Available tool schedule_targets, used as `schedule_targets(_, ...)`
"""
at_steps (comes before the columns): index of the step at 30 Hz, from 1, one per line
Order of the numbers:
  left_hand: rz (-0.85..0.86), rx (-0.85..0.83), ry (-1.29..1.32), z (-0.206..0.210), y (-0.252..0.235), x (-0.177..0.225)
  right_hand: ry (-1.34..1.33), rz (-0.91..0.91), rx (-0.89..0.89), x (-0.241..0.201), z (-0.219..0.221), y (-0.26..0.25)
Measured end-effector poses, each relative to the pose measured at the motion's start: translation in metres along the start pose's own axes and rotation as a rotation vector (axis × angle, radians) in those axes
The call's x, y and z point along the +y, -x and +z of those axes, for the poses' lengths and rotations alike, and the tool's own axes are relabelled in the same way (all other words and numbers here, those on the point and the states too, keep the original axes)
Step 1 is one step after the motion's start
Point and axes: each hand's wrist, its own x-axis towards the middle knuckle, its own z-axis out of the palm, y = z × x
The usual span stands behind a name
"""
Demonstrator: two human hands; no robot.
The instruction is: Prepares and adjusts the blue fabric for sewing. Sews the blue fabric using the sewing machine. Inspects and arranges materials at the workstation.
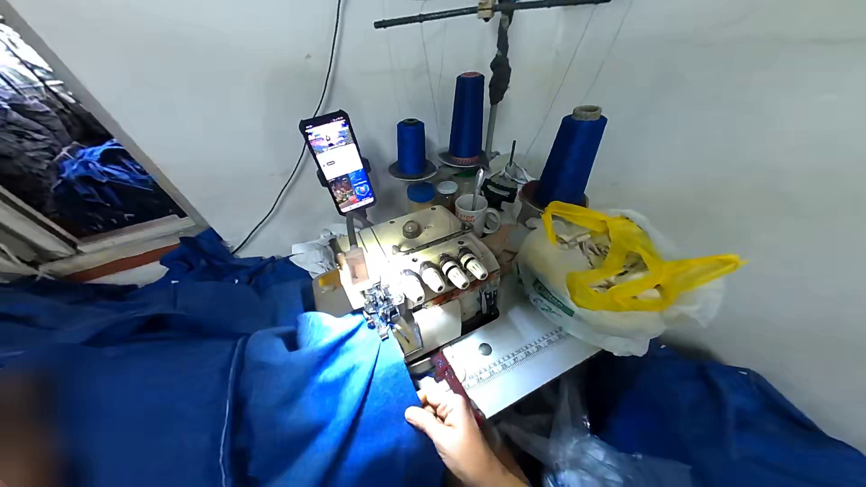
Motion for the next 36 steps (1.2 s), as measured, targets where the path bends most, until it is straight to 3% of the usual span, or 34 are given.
schedule_targets(1,0.118,-0.139,-0.082,0.016,-0.020,-0.033,-0.029,0.015,-0.018,0.002,0.004,0.006)
schedule_targets(2,0.198,-0.170,-0.126,0.035,-0.031,-0.061,-0.049,0.031,-0.042,0.004,0.006,0.015)
schedule_targets(4,0.253,-0.066,-0.113,0.053,-0.029,-0.082,-0.075,0.054,-0.091,0.011,0.008,0.036)
schedule_targets(8,0.237,0.173,-0.023,0.049,0.032,-0.052,-0.019,0.106,-0.160,0.047,-0.005,0.080)
schedule_targets(10,0.425,0.240,-0.026,0.053,0.085,-0.029,-0.021,0.194,-0.165,0.058,-0.016,0.093)
schedule_targets(12,0.660,0.010,0.095,0.068,0.148,-0.007,-0.056,0.264,-0.150,0.058,-0.023,0.102)
schedule_targets(15,0.919,-0.541,0.238,0.117,0.224,0.008,-0.131,0.337,-0.143,0.051,-0.030,0.110)
schedule_targets(17,0.972,-0.673,0.266,0.150,0.259,0.007,-0.206,0.397,-0.135,0.046,-0.031,0.115)
schedule_targets(20,0.975,-0.549,0.275,0.177,0.288,-0.001,-0.283,0.489,-0.114,0.034,-0.027,0.124)
schedule_targets(24,0.896,-0.361,0.341,0.182,0.302,-0.005,-0.425,0.567,-0.108,0.020,-0.025,0.132)
schedule_targets(31,0.390,-0.532,0.560,0.171,0.307,0.006,-0.468,0.314,-0.415,0.042,-0.020,0.153)
schedule_targets(36,0.353,-0.491,0.689,0.170,0.308,-0.001,-0.364,0.285,-0.410,0.039,-0.020,0.153)
